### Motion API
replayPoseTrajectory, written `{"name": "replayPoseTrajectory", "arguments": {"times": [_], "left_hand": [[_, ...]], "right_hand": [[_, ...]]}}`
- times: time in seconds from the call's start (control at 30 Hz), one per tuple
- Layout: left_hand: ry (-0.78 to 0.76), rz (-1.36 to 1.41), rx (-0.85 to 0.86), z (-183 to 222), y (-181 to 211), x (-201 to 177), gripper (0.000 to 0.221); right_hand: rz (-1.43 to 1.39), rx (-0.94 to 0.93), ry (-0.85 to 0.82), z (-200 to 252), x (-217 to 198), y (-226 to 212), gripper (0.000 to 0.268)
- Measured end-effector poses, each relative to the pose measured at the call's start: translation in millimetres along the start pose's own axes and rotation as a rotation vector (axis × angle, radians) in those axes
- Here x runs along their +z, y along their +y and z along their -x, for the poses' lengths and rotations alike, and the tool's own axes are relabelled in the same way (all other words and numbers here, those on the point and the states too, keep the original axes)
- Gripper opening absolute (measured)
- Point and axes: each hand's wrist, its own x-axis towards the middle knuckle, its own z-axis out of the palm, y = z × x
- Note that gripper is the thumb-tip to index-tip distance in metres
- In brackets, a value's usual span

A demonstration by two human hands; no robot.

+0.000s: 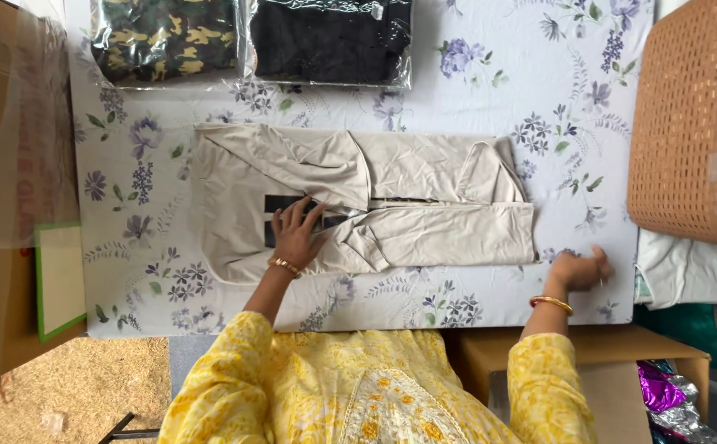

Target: The person folds a beige t-shirt on a table, folding the sleeves in and rolling the body, then wraps the folded shirt in a clear plastic bag and sets it with other packed garments. The person then unfolds a green floral garment and begins folding it.

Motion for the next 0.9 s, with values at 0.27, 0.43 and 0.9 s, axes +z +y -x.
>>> {"name": "replayPoseTrajectory", "arguments": {"times": [0.27, 0.43, 0.9], "left_hand": [[-0.051, -0.113, 0.213, 74, -17, -15, 0.061], [0.029, -0.213, 0.223, 77, -22, -10, 0.024], [0.054, 0.448, -0.286, -15, -99, 3, 0.025]], "right_hand": [[-0.122, -1.069, -0.264, 73, 3, -30, 0.039], [-0.111, -1.251, -0.4, 111, 8, -76, 0.039], [-0.012, -1.283, -0.501, 119, 17, -81, 0.052]]}}
